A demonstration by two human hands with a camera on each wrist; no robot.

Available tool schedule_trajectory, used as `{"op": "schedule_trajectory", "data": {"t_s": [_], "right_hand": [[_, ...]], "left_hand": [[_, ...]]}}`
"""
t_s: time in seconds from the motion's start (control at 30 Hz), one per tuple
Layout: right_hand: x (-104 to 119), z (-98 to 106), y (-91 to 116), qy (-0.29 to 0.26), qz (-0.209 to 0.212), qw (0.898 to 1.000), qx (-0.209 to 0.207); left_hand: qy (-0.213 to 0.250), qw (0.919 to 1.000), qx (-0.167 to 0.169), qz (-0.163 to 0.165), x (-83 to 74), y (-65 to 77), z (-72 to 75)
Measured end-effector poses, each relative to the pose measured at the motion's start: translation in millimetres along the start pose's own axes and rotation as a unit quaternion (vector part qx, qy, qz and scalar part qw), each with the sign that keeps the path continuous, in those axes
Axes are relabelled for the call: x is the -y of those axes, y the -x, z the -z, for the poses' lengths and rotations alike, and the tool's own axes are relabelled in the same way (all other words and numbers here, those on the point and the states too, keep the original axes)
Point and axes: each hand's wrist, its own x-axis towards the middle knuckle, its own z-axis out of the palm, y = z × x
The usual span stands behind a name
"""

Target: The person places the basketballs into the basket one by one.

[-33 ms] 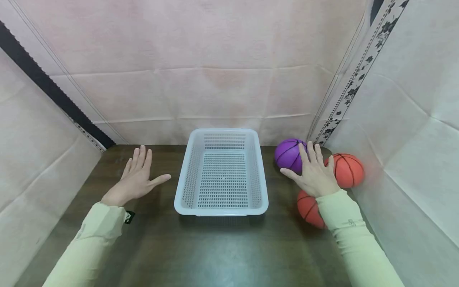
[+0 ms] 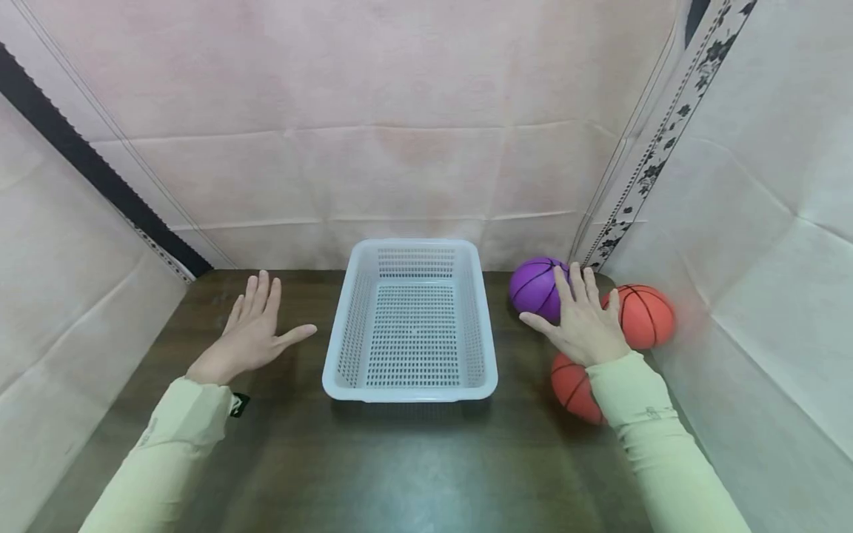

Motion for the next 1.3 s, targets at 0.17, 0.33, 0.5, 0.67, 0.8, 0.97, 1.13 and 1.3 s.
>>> {"op": "schedule_trajectory", "data": {"t_s": [0.17,0.33,0.5,0.67,0.8,0.97,1.13,1.3], "right_hand": [[-2,2,-2,-0.01,-0.003,1.0,0.006],[-3,16,9,-0.055,-0.005,0.998,0.006],[-6,29,36,-0.092,0.007,0.996,-0.012],[-19,16,75,-0.123,0.009,0.991,-0.045],[-29,-8,105,-0.128,-0.015,0.99,-0.054],[-36,-41,121,-0.148,-0.041,0.984,-0.089],[-36,-60,127,-0.171,-0.078,0.978,-0.094],[-38,-62,128,-0.172,-0.115,0.973,-0.105]], "left_hand": [[0.008,0.9998,-0.013,-0.015,-11.4,1.0,-9.1],[0.072,0.9961,-0.017,-0.049,-38.7,9.9,-36.4],[0.126,0.9885,-0.062,-0.055,-58.2,13.6,-71.6],[0.145,0.9824,-0.115,-0.027,-66.0,9.8,-95.0],[0.152,0.9817,-0.114,-0.015,-65.1,10.3,-102.9],[0.143,0.9856,-0.091,-0.008,-63.4,12.1,-102.3],[0.144,0.9871,-0.069,-0.007,-63.8,16.8,-96.8],[0.159,0.9853,-0.061,-0.012,-63.9,21.3,-97.5]]}}
